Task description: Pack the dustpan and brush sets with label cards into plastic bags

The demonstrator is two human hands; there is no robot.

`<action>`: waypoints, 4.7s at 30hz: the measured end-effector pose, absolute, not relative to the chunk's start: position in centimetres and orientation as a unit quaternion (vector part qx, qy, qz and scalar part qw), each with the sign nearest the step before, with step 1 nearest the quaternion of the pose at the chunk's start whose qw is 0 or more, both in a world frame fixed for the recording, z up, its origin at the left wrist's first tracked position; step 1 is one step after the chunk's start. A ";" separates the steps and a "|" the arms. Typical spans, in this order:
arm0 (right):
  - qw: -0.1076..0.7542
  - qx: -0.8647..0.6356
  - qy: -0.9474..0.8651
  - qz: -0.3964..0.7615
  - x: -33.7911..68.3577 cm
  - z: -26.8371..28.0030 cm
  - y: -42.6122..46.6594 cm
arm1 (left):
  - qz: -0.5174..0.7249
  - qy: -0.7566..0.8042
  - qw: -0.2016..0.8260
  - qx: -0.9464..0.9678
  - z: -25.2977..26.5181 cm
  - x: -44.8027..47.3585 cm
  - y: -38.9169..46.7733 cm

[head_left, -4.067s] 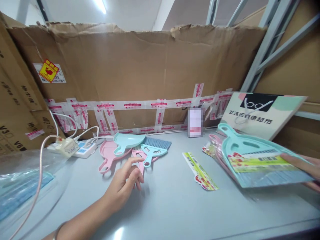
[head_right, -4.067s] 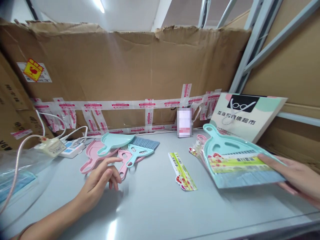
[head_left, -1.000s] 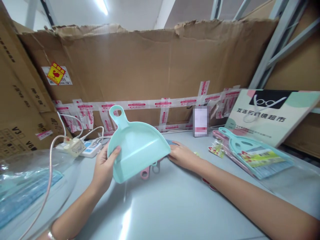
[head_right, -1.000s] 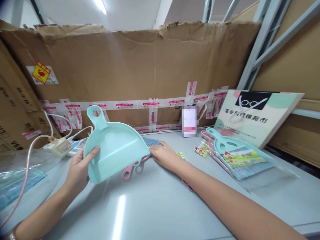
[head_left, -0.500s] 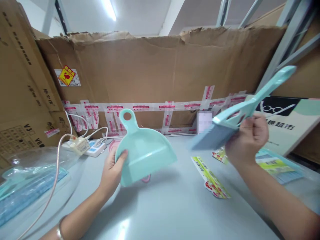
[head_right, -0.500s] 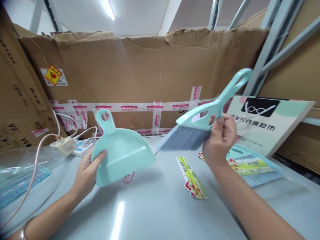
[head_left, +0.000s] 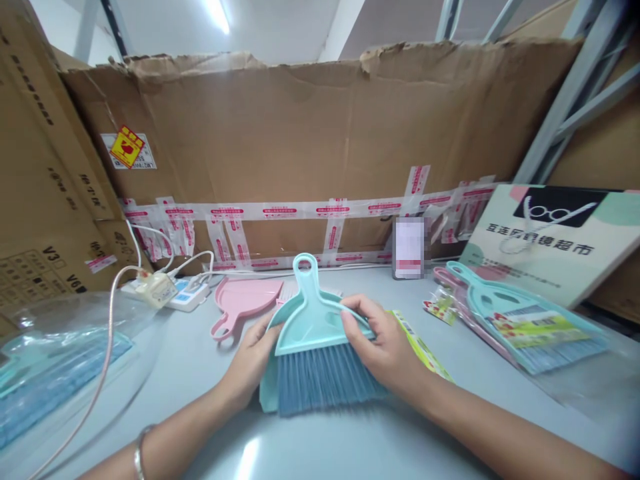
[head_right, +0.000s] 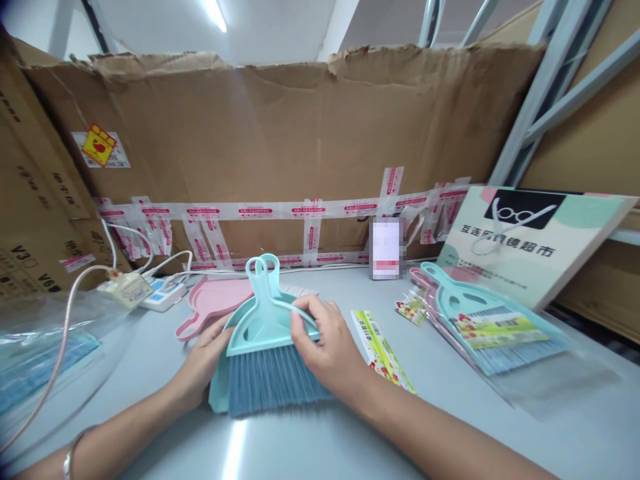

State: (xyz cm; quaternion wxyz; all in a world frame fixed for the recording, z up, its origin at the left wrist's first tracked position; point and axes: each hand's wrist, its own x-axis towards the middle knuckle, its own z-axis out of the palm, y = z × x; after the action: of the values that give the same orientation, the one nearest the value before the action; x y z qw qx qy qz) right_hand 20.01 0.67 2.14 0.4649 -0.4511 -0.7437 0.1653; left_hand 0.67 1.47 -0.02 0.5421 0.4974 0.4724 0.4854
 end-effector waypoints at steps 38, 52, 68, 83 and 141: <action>0.414 -0.426 -0.659 0.461 21.8 0.2 4.3 | 0.455 0.500 0.444 0.588 0.1 0.4 1.8; 0.325 -0.416 -0.730 0.433 22.6 0.9 4.1 | 0.446 0.517 0.425 0.595 0.1 0.5 1.7; 0.332 -0.398 -0.677 0.522 21.7 1.8 4.4 | 0.426 0.497 0.421 0.628 0.3 1.0 1.4; 0.337 -0.407 -0.720 0.450 20.2 3.2 4.6 | 0.408 0.486 0.399 0.662 0.7 1.3 0.7; 0.418 -0.463 -0.648 0.437 19.4 1.2 3.3 | 0.490 0.549 0.430 0.522 0.2 0.8 2.0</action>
State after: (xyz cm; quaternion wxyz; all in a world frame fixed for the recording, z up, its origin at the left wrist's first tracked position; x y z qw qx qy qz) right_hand 19.39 3.30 1.22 0.4176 -0.4629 -0.6481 0.4374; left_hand 0.76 2.01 0.20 0.4305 0.5223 0.5494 0.4899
